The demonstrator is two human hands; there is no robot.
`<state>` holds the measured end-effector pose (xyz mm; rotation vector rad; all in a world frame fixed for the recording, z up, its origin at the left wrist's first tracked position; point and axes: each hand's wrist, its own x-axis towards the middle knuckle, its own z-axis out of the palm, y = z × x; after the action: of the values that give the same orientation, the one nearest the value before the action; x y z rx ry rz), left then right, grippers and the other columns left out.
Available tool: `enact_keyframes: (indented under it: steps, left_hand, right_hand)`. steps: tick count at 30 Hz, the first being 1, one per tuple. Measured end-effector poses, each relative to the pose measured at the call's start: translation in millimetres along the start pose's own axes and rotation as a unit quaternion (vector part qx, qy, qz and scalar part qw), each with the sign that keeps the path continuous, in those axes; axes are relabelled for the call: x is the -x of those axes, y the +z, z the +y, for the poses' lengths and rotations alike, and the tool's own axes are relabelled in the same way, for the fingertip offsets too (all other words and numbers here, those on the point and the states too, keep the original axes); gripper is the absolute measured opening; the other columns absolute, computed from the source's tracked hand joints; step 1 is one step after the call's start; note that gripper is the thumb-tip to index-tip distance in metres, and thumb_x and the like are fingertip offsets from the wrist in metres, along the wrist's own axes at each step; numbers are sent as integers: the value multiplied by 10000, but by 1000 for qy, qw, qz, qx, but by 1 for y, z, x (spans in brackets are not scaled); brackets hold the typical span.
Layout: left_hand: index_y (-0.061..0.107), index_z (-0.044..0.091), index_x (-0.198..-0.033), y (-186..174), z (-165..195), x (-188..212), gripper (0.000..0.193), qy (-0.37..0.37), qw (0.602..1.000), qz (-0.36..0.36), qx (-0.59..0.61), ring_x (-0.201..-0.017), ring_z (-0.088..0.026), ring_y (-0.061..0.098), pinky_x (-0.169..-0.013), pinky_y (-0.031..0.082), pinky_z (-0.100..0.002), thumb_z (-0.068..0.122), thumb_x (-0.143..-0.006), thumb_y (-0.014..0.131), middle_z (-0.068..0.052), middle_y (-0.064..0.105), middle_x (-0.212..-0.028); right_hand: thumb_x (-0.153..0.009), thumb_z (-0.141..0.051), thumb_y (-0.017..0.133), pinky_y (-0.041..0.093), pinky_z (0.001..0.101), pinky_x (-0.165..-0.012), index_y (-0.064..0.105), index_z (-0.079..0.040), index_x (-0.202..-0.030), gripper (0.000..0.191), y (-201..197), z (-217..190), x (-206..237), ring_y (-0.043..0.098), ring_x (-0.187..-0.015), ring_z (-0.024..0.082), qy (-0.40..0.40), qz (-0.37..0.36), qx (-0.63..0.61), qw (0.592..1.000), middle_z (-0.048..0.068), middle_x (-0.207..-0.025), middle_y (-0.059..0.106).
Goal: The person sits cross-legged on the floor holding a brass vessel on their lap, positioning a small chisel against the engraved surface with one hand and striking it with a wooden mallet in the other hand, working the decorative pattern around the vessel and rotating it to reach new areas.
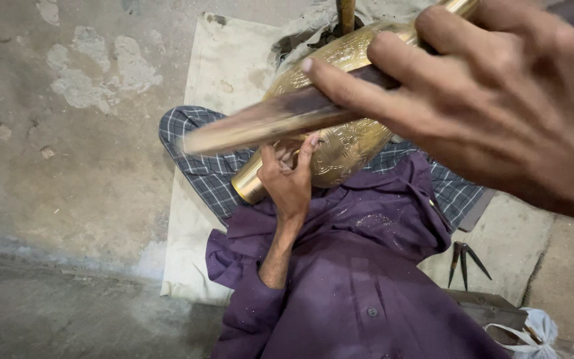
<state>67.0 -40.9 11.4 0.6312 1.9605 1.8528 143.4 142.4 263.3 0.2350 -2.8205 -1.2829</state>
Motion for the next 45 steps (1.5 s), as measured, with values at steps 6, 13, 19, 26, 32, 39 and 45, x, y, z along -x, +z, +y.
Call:
enact_keyframes:
  steps: [6, 13, 19, 26, 32, 39, 45]
  left_hand:
    - [534, -48, -1288, 1, -12, 6, 409, 8, 999, 33, -8, -946, -197, 778, -792, 645, -279, 32, -959, 764, -155, 774, -1068]
    - [632, -20, -1188, -4, -19, 1, 260, 91, 992, -11, -90, -904, -209, 793, -745, 681, -295, 49, -977, 768, -165, 781, -1012]
    - [479, 3, -1352, -18, 4, -32, 405, 46, 997, -67, 9, -943, -191, 797, -805, 684, -297, 48, -1010, 690, -136, 774, -1023]
    - [540, 103, -1491, -17, 11, -53, 555, -5, 982, -187, 10, -988, -208, 808, -863, 706, -336, 29, -981, 746, -152, 801, -1051]
    - [614, 88, -1424, -16, 11, -57, 505, 2, 977, -210, -32, -947, -194, 803, -876, 690, -357, 55, -949, 782, -129, 804, -1016]
    - [598, 74, -1431, -17, 22, -60, 511, -9, 972, -231, -48, -993, -188, 789, -899, 691, -355, 72, -951, 773, -139, 789, -1065]
    - [564, 58, -1451, -19, 21, -57, 474, -17, 970, -241, -2, -1076, -237, 797, -942, 685, -374, -15, -992, 653, -171, 775, -1158]
  right_hand:
    - [-1041, -361, 514, 469, 230, -579, 586, -320, -1498, 465, -5, -6, 1, 645, -723, 53, -20, -47, -49, 998, -101, -878, 695]
    - [-950, -322, 602, 556, 260, -621, 624, -361, -1446, 498, 20, -8, 21, 705, -775, 106, 23, -38, -126, 991, -28, -967, 750]
    - [-822, -21, 737, 618, 406, -821, 566, -96, -1496, 700, 60, -11, 46, 700, -975, 281, 151, -17, -380, 913, 192, -1171, 682]
    - [-901, -171, 753, 611, 308, -740, 514, -189, -1583, 723, 95, -35, 74, 661, -877, 189, 180, -160, -319, 917, 117, -1153, 629]
    - [-912, -304, 707, 525, 209, -540, 440, -310, -1631, 768, 118, -59, 90, 605, -888, 122, 152, -321, -273, 894, 51, -1215, 612]
    - [-917, -225, 722, 598, 264, -644, 447, -298, -1612, 751, 110, -51, 94, 631, -888, 157, 165, -288, -292, 897, 79, -1205, 614]
    - [-838, -24, 769, 622, 411, -829, 519, -110, -1538, 749, 99, -37, 89, 714, -968, 315, 243, -58, -415, 875, 196, -1235, 651]
